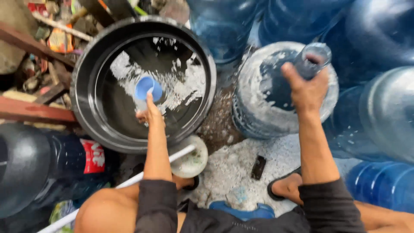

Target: Manually scrubbing the exterior of large plastic water jugs with soap and water before rinsing them.

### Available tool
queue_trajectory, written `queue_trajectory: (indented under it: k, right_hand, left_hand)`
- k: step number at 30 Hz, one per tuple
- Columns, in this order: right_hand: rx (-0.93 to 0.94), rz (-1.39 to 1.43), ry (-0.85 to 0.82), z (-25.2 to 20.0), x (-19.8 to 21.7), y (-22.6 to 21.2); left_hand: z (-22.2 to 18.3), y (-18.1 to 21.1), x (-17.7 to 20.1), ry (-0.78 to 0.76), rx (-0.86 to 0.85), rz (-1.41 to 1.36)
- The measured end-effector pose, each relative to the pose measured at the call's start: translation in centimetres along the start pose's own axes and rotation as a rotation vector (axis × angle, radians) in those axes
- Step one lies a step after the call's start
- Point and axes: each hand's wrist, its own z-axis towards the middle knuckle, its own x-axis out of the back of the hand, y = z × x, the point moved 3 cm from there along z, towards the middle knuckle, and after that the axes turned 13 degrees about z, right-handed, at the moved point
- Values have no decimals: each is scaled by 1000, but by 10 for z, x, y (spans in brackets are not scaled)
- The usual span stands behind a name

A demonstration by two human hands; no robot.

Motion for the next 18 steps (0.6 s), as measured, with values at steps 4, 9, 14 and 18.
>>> queue_trajectory:
  k: [4,9,14,18]
  right_hand:
    - [117,26,112,6,-12,-21]
    - [141,339,-179,8,-19,-28]
    - [147,465,-327,8,-47,-52]
    - [171,130,-225,6,-55,-61]
  left_hand:
    - [69,-14,-19,-249,266,76]
    - [153,-70,-73,-449,491,-285]
    - [119,-79,-40,159,-220,488]
    - [38,-6,-23,-1,-513,1139]
